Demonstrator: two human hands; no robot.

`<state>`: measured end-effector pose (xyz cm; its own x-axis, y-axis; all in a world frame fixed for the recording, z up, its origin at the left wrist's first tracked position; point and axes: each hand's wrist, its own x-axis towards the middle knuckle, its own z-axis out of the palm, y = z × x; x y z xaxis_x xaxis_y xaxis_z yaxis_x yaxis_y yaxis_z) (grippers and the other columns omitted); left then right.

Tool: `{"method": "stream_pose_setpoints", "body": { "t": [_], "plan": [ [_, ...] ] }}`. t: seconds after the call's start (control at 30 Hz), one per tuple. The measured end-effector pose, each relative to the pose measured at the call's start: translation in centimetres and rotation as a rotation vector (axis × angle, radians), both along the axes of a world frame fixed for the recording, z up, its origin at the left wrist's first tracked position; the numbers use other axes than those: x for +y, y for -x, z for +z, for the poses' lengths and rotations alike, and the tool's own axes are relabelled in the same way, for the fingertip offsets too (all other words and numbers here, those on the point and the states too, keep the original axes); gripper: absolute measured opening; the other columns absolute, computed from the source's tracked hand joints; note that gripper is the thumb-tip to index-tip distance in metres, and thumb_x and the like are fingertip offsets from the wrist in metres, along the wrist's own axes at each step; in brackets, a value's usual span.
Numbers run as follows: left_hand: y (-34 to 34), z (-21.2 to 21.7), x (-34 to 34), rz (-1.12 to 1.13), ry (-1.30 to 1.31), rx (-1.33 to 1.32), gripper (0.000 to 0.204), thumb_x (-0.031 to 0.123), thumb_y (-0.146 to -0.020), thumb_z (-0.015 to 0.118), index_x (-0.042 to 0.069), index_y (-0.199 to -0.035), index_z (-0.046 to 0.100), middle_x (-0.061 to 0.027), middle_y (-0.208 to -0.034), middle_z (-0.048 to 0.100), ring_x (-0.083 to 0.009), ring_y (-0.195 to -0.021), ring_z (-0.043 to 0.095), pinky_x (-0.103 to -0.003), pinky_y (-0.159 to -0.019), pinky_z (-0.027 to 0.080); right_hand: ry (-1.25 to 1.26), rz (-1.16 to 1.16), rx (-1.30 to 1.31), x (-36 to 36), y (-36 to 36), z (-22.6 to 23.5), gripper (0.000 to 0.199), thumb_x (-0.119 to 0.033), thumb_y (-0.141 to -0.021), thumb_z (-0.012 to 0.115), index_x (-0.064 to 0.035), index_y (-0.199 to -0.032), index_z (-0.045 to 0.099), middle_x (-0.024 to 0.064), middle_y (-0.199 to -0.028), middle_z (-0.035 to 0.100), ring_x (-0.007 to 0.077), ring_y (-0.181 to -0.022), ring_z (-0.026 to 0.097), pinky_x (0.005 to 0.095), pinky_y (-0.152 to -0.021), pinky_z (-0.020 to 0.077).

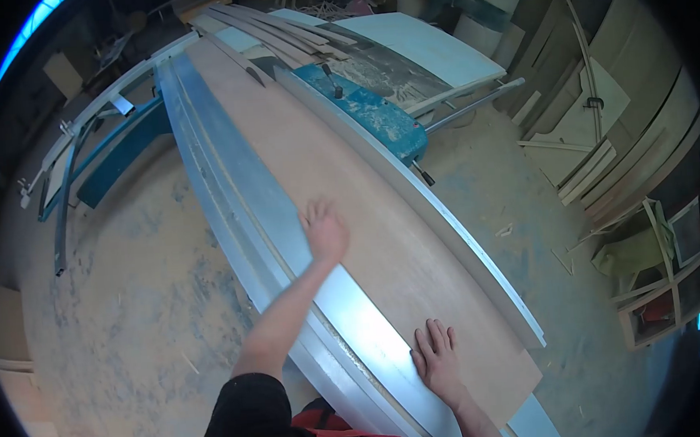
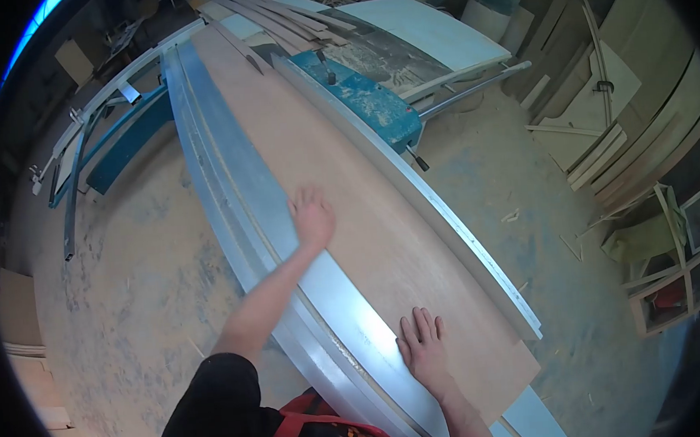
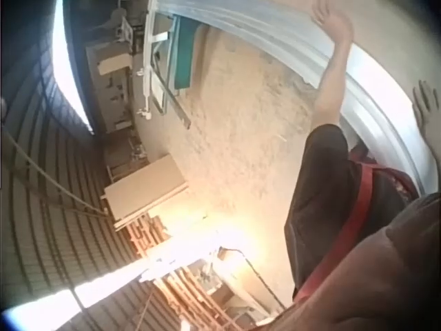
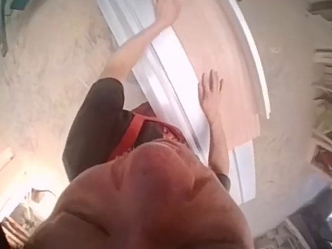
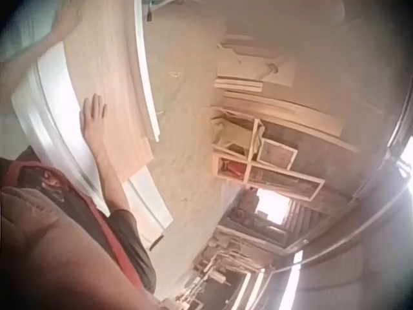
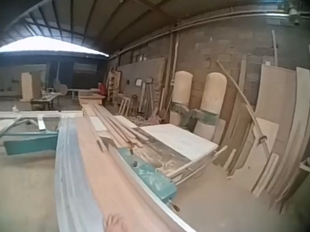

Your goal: Using a sliding table saw to cut long wooden boards into thinner strips.

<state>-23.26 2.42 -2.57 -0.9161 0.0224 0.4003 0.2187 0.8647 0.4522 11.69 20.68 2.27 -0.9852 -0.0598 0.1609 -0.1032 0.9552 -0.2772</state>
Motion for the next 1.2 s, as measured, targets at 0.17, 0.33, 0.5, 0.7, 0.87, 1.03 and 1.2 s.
{"method": "stream_pose_setpoints", "body": {
  "t": [0.17, 0.33, 0.5, 0.7, 0.87, 1.03, 1.2],
  "plan": [
    [-15.7, 1.9, 7.0, -0.035, -0.044, -0.04, 0.043, 0.019, -0.092, 0.056, 0.012, -0.133, 0.067, -0.0097, -0.151, 0.054, -0.0342, -0.149, 0.037, -0.063, -0.124, 0.012, 0.052, 0.013, 0.087, -0.4, 0.8, 0.6, 0.049, -0.028, -0.096, 0.067, -0.0043, -0.138, 0.059, 0.0241, -0.15, 0.047, 0.0403, -0.142, 0.043, 0.0601, -0.119, 0.0271],
    [-18.6, 2.5, 9.8, -0.059, -0.043, -0.126, 0.043, 0.019, -0.092, 0.056, 0.018, -0.133, 0.068, -0.0074, -0.153, 0.053, -0.0342, -0.15, 0.036, -0.066, -0.123, 0.01, 0.205, 0.014, 0.185, -0.1, 4.2, -0.3, 0.051, -0.028, -0.096, 0.067, 0.0007, -0.137, 0.057, 0.0222, -0.147, 0.05, 0.0386, -0.141, 0.044, 0.0597, -0.118, 0.0283],
    [-13.1, -0.6, 9.5, 0.029, 0.115, -0.024, 0.042, 0.023, -0.095, 0.053, 0.016, -0.135, 0.066, -0.0053, -0.15, 0.056, -0.0338, -0.146, 0.04, -0.07, -0.121, 0.016, 0.495, 0.117, 0.262, 1.0, 7.3, -2.5, 0.048, -0.018, -0.089, 0.071, 0.004, -0.13, 0.058, 0.022, -0.139, 0.055, 0.0401, -0.133, 0.049, 0.051, -0.116, 0.0353],
    [-4.5, -4.3, 5.2, 0.093, 0.128, -0.068, 0.045, 0.024, -0.099, 0.048, 0.015, -0.141, 0.061, -0.0041, -0.152, 0.055, -0.0309, -0.146, 0.041, -0.069, -0.12, 0.019, 0.476, 0.103, 0.205, 3.0, 2.6, -4.5, 0.045, -0.007, -0.085, 0.075, 0.0037, -0.126, 0.061, 0.0214, -0.137, 0.057, 0.0418, -0.127, 0.055, 0.0483, -0.109, 0.0453],
    [11.7, -7.0, -9.5, 0.103, 0.135, -0.027, 0.047, 0.026, -0.099, 0.047, 0.013, -0.143, 0.06, -0.0045, -0.152, 0.054, -0.0279, -0.147, 0.041, -0.068, -0.121, 0.019, 0.379, 0.043, 0.152, -8.5, 7.6, -8.3, 0.045, -0.003, -0.083, 0.077, 0.0036, -0.125, 0.062, 0.0209, -0.135, 0.06, 0.0418, -0.129, 0.056, 0.049, -0.109, 0.046],
    [12.7, -8.7, -11.5, 0.154, 0.106, -0.078, 0.047, 0.027, -0.1, 0.046, 0.012, -0.143, 0.06, -0.0049, -0.152, 0.054, -0.0268, -0.147, 0.041, -0.067, -0.121, 0.02, 0.349, 0.1, 0.085, -8.5, 9.3, -8.3, 0.044, -0.002, -0.085, 0.074, 0.0033, -0.127, 0.063, 0.0197, -0.136, 0.06, 0.0402, -0.131, 0.056, 0.0508, -0.111, 0.0445],
    [27.5, -13.3, -18.9, 0.143, 0.119, -0.052, 0.047, 0.029, -0.1, 0.046, 0.011, -0.142, 0.06, -0.0061, -0.151, 0.055, -0.0263, -0.146, 0.042, -0.066, -0.12, 0.022, 0.169, 0.142, 0.124, -17.5, 25.1, -13.2, 0.043, -0.003, -0.09, 0.069, 0.0032, -0.131, 0.06, 0.0185, -0.14, 0.058, 0.0372, -0.134, 0.053, 0.0524, -0.113, 0.0425]
  ]
}}
